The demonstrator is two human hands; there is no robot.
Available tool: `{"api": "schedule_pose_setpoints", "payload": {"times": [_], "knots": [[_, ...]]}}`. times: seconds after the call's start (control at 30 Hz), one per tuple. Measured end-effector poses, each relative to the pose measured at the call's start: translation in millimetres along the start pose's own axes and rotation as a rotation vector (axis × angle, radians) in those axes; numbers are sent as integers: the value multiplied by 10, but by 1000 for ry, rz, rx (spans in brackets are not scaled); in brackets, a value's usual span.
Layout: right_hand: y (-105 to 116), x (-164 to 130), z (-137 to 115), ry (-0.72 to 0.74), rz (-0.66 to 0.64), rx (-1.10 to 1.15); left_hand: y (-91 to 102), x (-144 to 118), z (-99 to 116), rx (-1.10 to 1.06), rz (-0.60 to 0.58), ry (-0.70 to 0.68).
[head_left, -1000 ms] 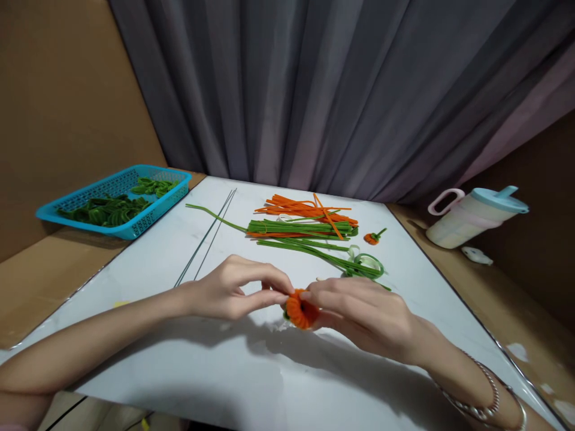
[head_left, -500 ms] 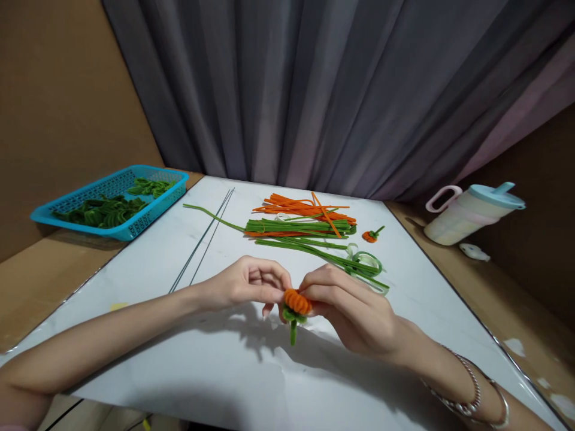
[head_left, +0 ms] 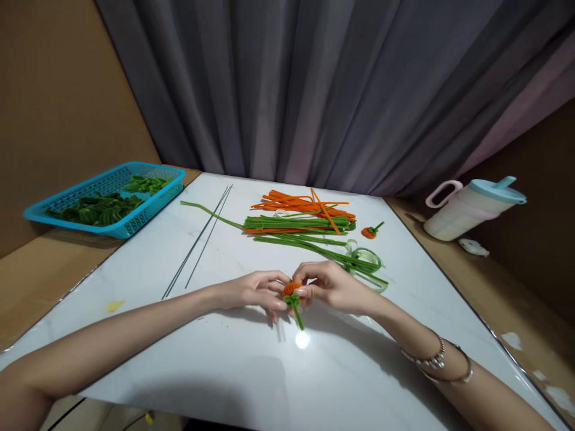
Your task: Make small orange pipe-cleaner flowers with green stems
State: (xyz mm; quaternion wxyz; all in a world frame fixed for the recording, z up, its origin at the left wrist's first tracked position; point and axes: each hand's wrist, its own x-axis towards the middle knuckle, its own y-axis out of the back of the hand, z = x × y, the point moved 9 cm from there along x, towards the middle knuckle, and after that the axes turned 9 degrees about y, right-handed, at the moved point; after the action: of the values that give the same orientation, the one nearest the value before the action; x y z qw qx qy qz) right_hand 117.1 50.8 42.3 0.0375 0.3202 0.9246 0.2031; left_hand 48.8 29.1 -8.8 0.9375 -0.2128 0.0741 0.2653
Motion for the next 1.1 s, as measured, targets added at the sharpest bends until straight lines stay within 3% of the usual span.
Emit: {"api": "schedule_pose_setpoints", "payload": {"times": [0.37, 0.57, 0.83, 1.1], "knots": [[-113, -30, 267, -165, 7, 221, 78, -50, -22, 281, 331, -58], [-127, -35, 231, -166, -13, 303, -6, -67, -21, 261, 239, -60], [-132, -29, 235, -171, 11, 329, 39, -47, -26, 220, 308, -54], [-107, -22, 200, -157, 18, 368, 79, -43, -21, 140, 301, -53]]}}
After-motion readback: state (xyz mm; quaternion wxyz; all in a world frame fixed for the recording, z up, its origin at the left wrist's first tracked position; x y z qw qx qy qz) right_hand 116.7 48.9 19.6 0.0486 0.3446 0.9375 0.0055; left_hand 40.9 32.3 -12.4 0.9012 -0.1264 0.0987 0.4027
